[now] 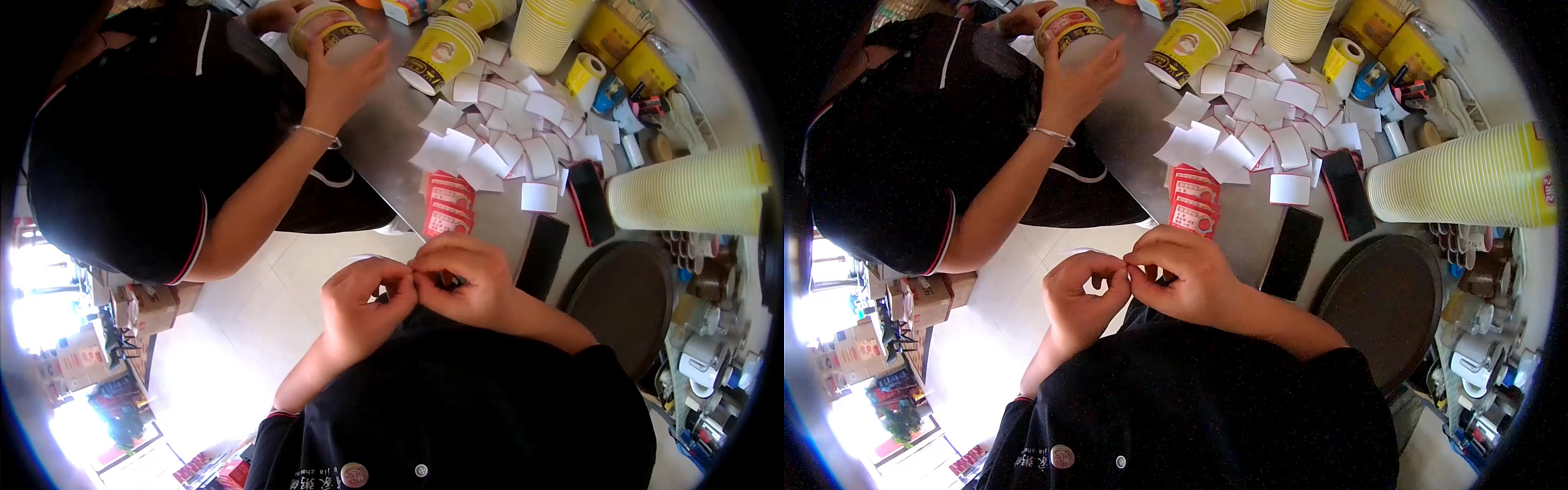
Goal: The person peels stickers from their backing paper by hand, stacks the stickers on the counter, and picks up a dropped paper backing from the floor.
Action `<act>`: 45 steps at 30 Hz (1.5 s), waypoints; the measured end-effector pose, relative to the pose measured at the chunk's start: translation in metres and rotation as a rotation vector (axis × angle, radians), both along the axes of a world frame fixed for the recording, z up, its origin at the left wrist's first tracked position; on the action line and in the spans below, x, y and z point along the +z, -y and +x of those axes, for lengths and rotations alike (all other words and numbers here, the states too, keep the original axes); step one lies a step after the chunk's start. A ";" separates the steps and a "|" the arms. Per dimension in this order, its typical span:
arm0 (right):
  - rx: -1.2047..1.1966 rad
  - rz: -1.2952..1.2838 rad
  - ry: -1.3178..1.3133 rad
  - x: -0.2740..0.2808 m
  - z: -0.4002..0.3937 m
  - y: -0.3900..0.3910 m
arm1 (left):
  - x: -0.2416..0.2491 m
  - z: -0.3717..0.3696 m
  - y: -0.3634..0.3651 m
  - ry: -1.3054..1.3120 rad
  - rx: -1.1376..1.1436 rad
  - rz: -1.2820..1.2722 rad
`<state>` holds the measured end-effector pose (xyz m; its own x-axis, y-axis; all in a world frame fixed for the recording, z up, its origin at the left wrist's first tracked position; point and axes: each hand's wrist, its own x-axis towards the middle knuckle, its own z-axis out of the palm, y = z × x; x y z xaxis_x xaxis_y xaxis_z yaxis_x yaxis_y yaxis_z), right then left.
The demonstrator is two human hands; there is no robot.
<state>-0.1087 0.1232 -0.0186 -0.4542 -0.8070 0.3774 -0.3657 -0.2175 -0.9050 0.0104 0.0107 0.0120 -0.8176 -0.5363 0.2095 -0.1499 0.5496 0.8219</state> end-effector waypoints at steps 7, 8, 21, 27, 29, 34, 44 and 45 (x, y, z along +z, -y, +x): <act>-0.013 0.082 0.194 -0.001 -0.002 -0.003 | -0.003 -0.003 0.002 0.058 -0.075 0.031; -0.016 0.083 0.195 -0.004 -0.004 -0.003 | -0.005 -0.002 0.003 0.092 -0.088 0.079; -0.733 -0.261 0.386 -0.016 -0.086 -0.070 | -0.072 -0.063 0.022 0.141 -0.073 0.267; -0.628 -0.256 0.375 -0.022 -0.076 -0.070 | -0.085 -0.121 0.002 0.084 -0.273 0.161; -0.591 -0.247 0.415 -0.025 -0.073 -0.071 | -0.099 -0.126 0.005 0.101 -0.319 0.107; -0.548 -0.216 0.460 -0.030 -0.070 -0.072 | -0.132 -0.103 0.013 0.266 -0.414 -0.136; -0.501 -0.150 -0.091 -0.013 -0.053 -0.011 | -0.178 -0.050 0.018 0.221 -0.561 -0.752; -0.482 -0.177 -0.195 -0.002 -0.053 -0.003 | -0.163 -0.051 0.021 0.150 -0.560 -0.765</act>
<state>-0.1615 0.1259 -0.0208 -0.6646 -0.4412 0.6030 -0.6191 -0.1268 -0.7750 -0.0411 -0.0103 -0.1510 -0.9605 0.1792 0.2129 0.2231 0.9532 0.2041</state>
